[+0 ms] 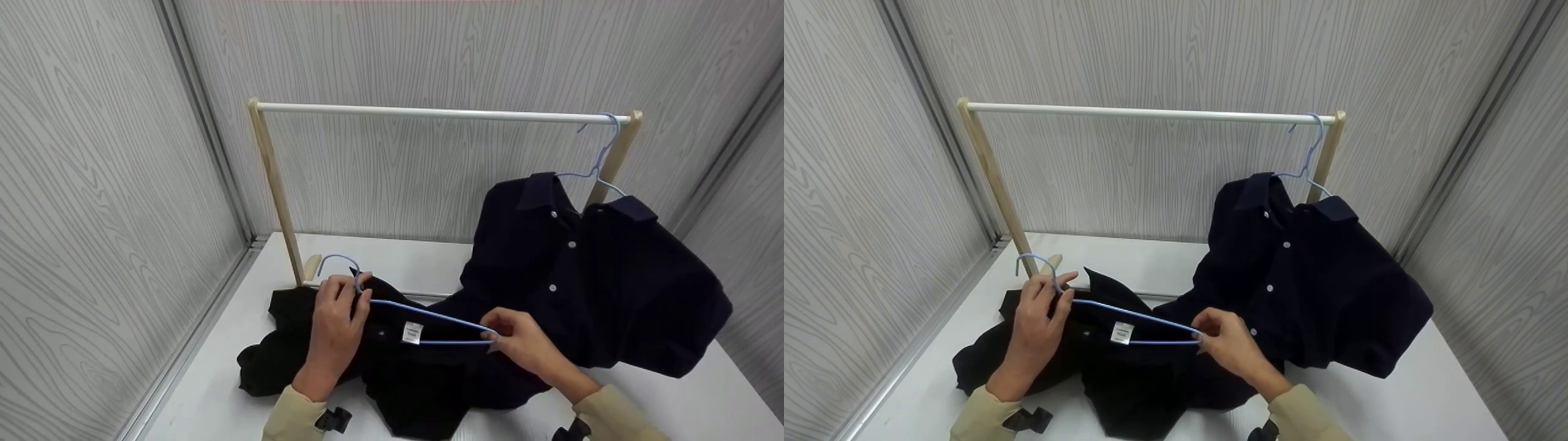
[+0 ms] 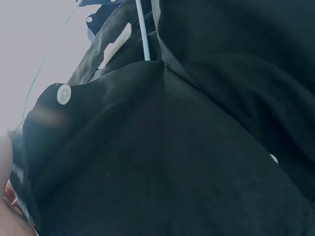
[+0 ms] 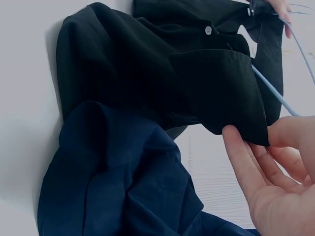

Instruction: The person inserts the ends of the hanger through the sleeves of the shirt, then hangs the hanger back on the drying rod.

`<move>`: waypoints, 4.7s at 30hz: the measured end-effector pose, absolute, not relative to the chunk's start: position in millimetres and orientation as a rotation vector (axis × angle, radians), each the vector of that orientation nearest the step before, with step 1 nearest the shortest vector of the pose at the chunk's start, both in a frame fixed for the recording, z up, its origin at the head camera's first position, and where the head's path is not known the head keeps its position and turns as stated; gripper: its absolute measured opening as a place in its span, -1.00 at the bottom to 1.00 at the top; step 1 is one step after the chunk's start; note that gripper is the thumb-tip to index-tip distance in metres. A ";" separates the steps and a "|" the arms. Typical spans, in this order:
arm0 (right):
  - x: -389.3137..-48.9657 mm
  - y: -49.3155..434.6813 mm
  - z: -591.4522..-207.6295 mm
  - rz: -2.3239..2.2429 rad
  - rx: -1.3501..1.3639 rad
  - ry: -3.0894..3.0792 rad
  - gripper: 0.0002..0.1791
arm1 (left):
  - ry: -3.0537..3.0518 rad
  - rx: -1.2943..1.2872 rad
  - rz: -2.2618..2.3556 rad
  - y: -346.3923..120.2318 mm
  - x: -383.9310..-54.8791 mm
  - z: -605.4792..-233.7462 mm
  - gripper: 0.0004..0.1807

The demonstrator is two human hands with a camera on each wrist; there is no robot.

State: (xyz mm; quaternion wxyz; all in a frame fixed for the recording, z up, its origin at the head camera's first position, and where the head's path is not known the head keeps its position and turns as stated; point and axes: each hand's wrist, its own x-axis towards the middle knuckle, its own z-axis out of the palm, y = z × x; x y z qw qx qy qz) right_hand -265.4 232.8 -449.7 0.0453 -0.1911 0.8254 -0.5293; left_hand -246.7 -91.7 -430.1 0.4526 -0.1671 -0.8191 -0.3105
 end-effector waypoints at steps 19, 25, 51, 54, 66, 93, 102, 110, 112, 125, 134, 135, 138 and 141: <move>-265.4 242.4 -433.3 -1.631 -0.606 2.599 -0.88 | -2.069 -0.444 -0.484 -88.4 -250.4 -435.2 -0.85; -264.4 244.6 -425.4 -1.624 -0.613 2.639 -0.89 | -2.081 -0.458 -0.403 -87.2 -251.0 -437.9 -0.80; -262.7 201.9 -397.8 -1.737 -0.689 2.824 -0.81 | -2.141 -0.648 -0.244 -52.9 -250.2 -433.6 -0.86; -264.3 190.4 -394.2 -1.765 -0.720 2.825 -0.78 | -2.157 -0.679 -0.241 -47.7 -250.5 -430.3 -0.86; -265.5 162.7 -394.9 -1.491 -1.010 2.878 -0.82 | -2.133 -0.690 -0.237 -38.6 -253.2 -414.7 -0.82; -265.9 179.2 -378.5 -1.317 -1.332 3.025 -0.88 | -2.250 -0.834 -0.468 -82.7 -252.0 -403.5 -0.73; -267.9 183.5 -370.5 -1.343 -1.274 3.076 -0.91 | -2.136 -0.770 -0.467 -93.3 -254.7 -402.6 -0.85; -268.4 188.7 -364.8 -1.370 -1.271 3.098 -0.90 | -2.090 -0.745 -0.492 -101.7 -256.1 -399.6 -0.87; -268.5 189.3 -363.2 -1.381 -1.262 3.101 -0.90 | -2.068 -0.740 -0.510 -104.1 -257.0 -398.3 -0.88; -269.9 194.2 -357.9 -1.341 -1.105 3.074 -0.89 | -1.989 -0.702 -0.585 -113.2 -269.6 -391.2 -0.91; -271.7 213.7 -354.8 -1.262 -0.930 2.977 -0.72 | -2.000 -0.635 -0.687 -118.8 -277.8 -388.6 -0.88; -272.0 215.0 -354.4 -1.265 -0.945 2.985 -0.73 | -2.002 -0.631 -0.698 -119.0 -278.6 -388.6 -0.88; -273.0 218.1 -353.9 -1.294 -0.981 3.024 -0.79 | -2.007 -0.621 -0.727 -119.6 -281.0 -389.6 -0.87; -274.4 219.8 -354.4 -1.315 -1.034 3.083 -0.86 | -2.030 -0.620 -0.760 -120.0 -283.5 -391.8 -0.86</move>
